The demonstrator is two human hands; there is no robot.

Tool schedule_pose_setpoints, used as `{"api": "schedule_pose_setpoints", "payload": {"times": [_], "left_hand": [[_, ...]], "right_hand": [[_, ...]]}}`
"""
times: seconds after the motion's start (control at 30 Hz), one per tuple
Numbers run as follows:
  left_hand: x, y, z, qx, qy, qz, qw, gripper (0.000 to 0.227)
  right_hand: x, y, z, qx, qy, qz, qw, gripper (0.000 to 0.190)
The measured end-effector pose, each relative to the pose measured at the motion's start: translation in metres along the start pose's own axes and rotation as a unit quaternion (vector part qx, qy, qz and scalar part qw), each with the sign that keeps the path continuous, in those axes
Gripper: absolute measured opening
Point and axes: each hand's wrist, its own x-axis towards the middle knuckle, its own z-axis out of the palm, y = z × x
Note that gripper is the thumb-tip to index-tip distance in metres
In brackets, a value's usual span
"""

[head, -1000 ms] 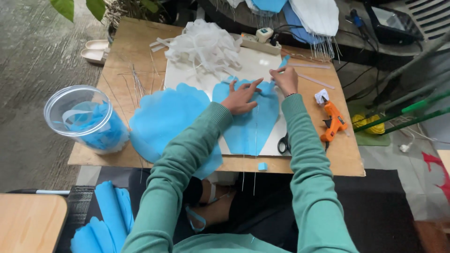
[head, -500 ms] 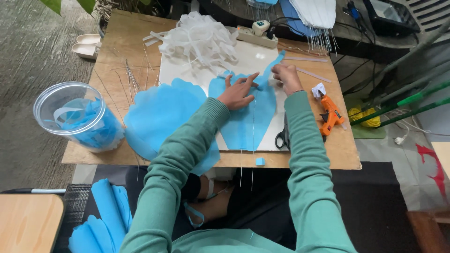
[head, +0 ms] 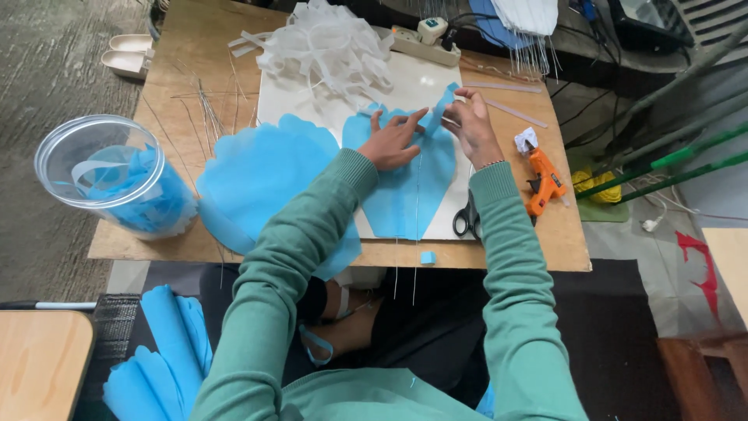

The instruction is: Making large blue fabric petals by gluing fabric to wire frames and trimming the edges with scissors.

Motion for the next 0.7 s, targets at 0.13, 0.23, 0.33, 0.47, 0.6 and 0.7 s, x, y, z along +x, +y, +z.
{"api": "schedule_pose_setpoints", "payload": {"times": [0.13,0.23,0.33,0.47,0.6,0.7], "left_hand": [[-0.002,0.007,-0.005,-0.002,0.001,-0.006,1.000,0.081],[-0.004,0.013,-0.012,-0.008,-0.002,-0.012,1.000,0.078],[-0.001,0.005,-0.005,-0.005,-0.003,-0.002,1.000,0.077],[-0.001,0.005,-0.002,0.027,0.006,0.002,1.000,0.057],[-0.002,0.011,-0.008,0.028,0.014,0.004,1.000,0.053],[0.001,0.003,0.001,0.030,0.014,0.004,0.999,0.050]], "right_hand": [[-0.010,-0.012,0.003,0.083,-0.037,0.011,0.996,0.044],[-0.022,-0.018,-0.001,0.107,-0.054,-0.013,0.993,0.043],[-0.061,-0.042,0.006,0.065,-0.042,-0.081,0.994,0.051],[-0.121,-0.061,0.010,-0.088,-0.004,-0.199,0.976,0.052],[-0.179,-0.075,0.020,-0.188,0.058,-0.284,0.938,0.050],[-0.219,-0.059,0.039,-0.243,0.091,-0.312,0.914,0.050]]}}
